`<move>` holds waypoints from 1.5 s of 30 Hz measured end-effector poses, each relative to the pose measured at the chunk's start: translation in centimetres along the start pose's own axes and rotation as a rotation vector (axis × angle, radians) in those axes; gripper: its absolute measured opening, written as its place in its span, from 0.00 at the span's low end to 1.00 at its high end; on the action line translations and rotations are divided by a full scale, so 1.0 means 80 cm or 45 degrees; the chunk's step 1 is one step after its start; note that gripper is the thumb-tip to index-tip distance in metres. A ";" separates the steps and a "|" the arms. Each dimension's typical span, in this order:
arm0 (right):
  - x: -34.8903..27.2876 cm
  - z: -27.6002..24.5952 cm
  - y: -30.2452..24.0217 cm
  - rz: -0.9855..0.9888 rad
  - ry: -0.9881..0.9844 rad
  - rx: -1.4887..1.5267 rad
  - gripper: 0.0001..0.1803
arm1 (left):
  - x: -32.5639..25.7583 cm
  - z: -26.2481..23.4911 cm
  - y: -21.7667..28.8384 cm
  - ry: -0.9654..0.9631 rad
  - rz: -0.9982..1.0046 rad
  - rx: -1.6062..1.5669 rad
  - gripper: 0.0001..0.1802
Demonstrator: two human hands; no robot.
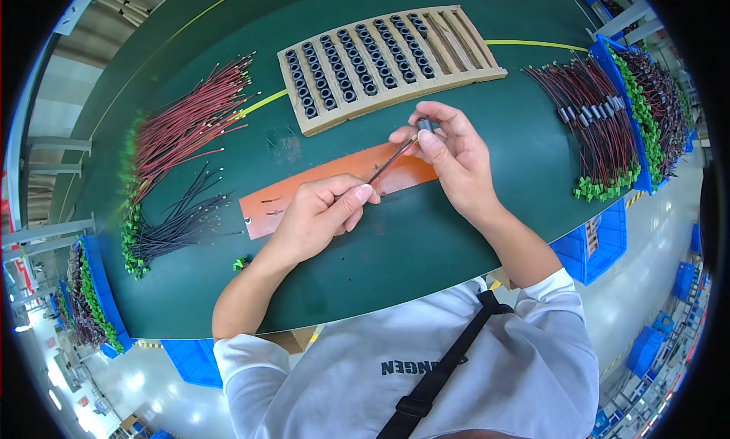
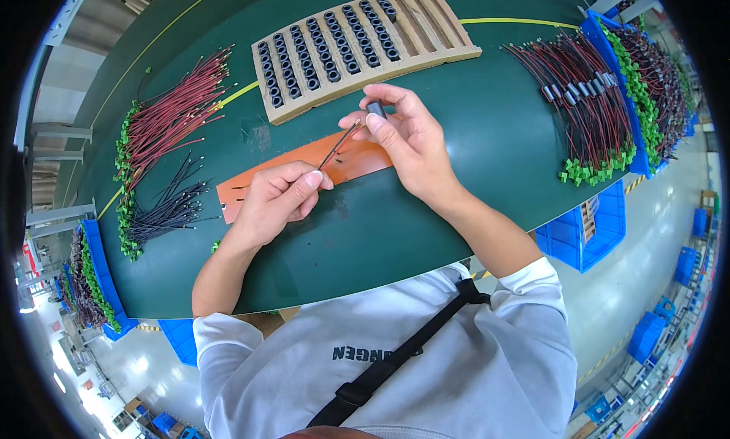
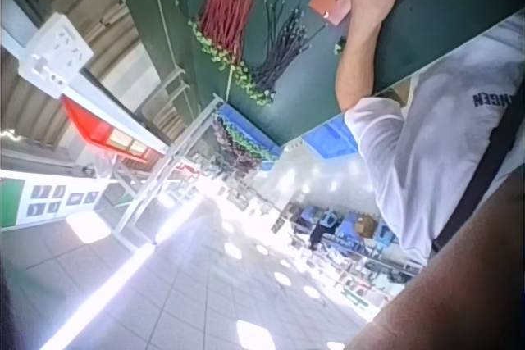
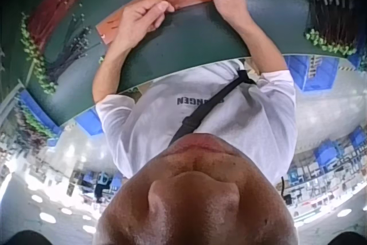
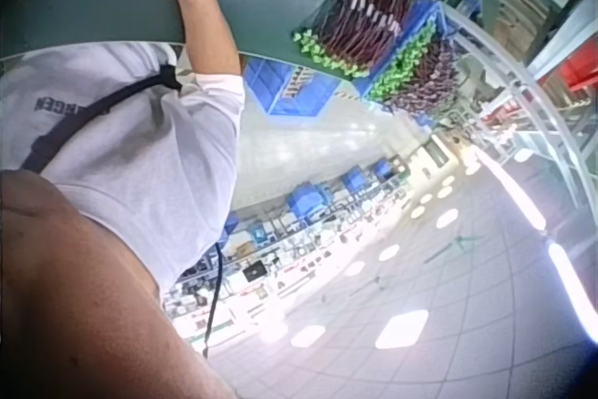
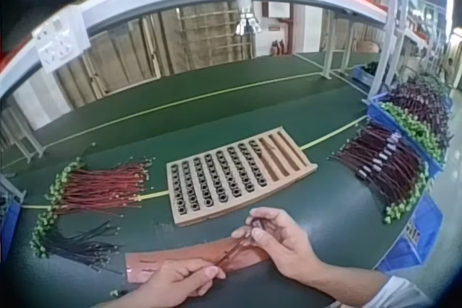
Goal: The person assembles wire harnesses by hand at a workbench. They pick up red and black wires, insert a cylindrical component, attach green connectors, and place the finished units into a blue bin.
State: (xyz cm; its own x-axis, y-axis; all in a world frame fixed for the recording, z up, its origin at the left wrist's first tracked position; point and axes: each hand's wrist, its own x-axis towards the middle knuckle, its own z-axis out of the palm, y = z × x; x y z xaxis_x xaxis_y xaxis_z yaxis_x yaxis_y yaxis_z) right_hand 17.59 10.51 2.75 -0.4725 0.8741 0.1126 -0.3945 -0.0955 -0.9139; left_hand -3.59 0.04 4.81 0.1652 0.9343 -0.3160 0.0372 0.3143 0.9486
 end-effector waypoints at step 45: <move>0.003 -0.013 0.000 0.052 0.013 0.024 0.14 | -0.004 0.011 -0.002 0.215 0.341 0.423 0.14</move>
State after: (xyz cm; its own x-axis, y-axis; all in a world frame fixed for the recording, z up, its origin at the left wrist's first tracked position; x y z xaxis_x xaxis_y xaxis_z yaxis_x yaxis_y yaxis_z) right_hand 18.31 11.26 2.39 -0.4805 0.8741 0.0711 -0.3897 -0.1402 -0.9102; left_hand -2.75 -0.43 4.80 0.0497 0.9983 -0.0314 0.3334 0.0131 0.9427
